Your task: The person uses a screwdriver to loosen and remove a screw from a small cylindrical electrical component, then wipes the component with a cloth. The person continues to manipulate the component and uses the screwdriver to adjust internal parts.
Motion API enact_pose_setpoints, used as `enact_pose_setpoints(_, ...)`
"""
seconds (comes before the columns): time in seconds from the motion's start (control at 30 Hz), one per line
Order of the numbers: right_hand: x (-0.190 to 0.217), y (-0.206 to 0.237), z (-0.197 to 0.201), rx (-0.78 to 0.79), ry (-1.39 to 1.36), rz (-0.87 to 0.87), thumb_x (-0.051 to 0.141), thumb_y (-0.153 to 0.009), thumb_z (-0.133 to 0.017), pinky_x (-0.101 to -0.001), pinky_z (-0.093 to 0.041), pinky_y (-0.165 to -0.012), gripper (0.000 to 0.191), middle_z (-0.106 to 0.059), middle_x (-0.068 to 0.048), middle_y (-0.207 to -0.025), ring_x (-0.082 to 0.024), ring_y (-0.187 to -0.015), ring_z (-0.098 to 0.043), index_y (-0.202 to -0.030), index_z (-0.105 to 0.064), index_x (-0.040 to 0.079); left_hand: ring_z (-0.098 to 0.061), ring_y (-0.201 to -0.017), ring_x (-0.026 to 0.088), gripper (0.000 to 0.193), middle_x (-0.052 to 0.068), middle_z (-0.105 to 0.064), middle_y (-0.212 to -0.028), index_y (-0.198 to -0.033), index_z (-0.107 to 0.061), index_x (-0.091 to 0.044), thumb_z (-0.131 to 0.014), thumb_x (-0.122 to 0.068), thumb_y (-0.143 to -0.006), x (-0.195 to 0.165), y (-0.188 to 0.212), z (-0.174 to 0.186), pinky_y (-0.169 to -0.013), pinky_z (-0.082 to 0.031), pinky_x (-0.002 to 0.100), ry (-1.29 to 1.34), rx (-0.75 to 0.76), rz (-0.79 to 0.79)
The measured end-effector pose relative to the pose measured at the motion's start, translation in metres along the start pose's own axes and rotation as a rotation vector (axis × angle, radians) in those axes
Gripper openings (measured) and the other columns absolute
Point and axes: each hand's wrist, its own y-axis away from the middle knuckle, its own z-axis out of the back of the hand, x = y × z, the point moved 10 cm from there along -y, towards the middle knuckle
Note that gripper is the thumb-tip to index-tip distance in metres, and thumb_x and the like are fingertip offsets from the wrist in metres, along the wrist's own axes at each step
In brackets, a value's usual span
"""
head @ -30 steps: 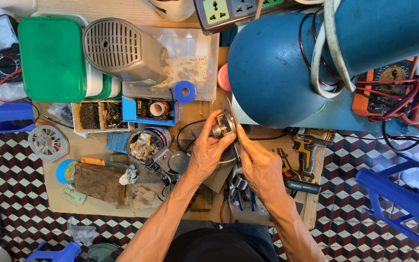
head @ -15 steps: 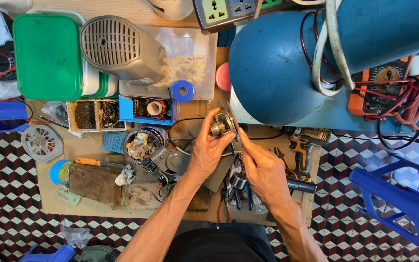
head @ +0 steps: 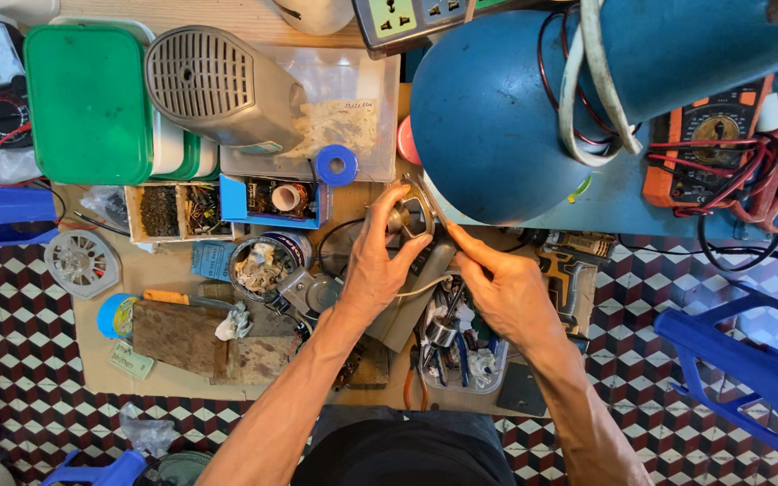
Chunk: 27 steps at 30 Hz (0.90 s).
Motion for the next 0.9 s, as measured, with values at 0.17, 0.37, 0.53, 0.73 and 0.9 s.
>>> enact_pose_setpoints(0.17,0.0,0.003,0.004,-0.011,-0.051,0.08,0.02,-0.095,-0.063,-0.0265,-0.044,-0.05,0.044,-0.061,-0.005,-0.06,-0.005,-0.051,-0.047,-0.138,-0.064,0.024,-0.048,-0.145,0.036,0.066,0.021,-0.044,-0.158,-0.147,-0.042,-0.01,-0.078,-0.006,-0.091,-0.009,-0.002,-0.002,-0.114,-0.049,0.042,-0.079,0.027,-0.136)
enact_pose_setpoints(0.37,-0.018,-0.004,-0.002,0.018,0.008,0.045,0.019,-0.095,-0.064,-0.0292,-0.045,-0.053,0.046,-0.059,-0.012,-0.062,-0.009,-0.053,-0.047,-0.14,-0.064,0.026,-0.053,-0.144,0.037,0.063,0.02,-0.044,-0.16,-0.145,-0.045,-0.012,-0.078,-0.007,-0.092,-0.011,-0.001,-0.002,-0.114,-0.053,0.041,-0.141,0.037,-0.239)
enact_pose_setpoints(0.53,-0.02,0.01,0.001,-0.007,-0.072,0.202,0.018,-0.095,-0.062,-0.0296,-0.051,-0.059,0.045,-0.071,-0.011,-0.076,-0.012,-0.058,-0.058,-0.141,-0.063,0.021,-0.055,-0.142,0.036,0.061,0.018,-0.046,-0.159,-0.143,-0.047,-0.012,-0.079,-0.008,-0.091,-0.011,-0.003,-0.005,-0.113,-0.054,0.04,-0.176,0.023,-0.279)
enact_pose_setpoints(0.73,-0.053,0.016,-0.002,-0.074,-0.009,0.007,0.022,-0.095,-0.063,-0.0359,-0.05,-0.06,0.048,-0.067,-0.017,-0.07,-0.022,-0.058,-0.062,-0.143,-0.061,0.022,-0.056,-0.138,0.036,0.065,0.021,-0.041,-0.161,-0.143,-0.047,-0.011,-0.081,-0.007,-0.088,-0.021,0.004,0.0,-0.11,-0.053,0.04,-0.204,0.041,-0.245)
enact_pose_setpoints(0.9,-0.041,0.022,-0.001,-0.254,-0.07,0.183,0.022,-0.1,-0.063,-0.0347,-0.052,-0.064,0.031,-0.071,-0.014,-0.082,-0.021,-0.067,-0.068,-0.128,-0.069,0.011,-0.062,-0.13,0.024,0.068,0.016,-0.044,-0.159,-0.146,-0.042,-0.009,-0.079,-0.008,-0.089,-0.015,0.026,-0.003,-0.107,-0.056,0.035,0.141,0.141,0.042)
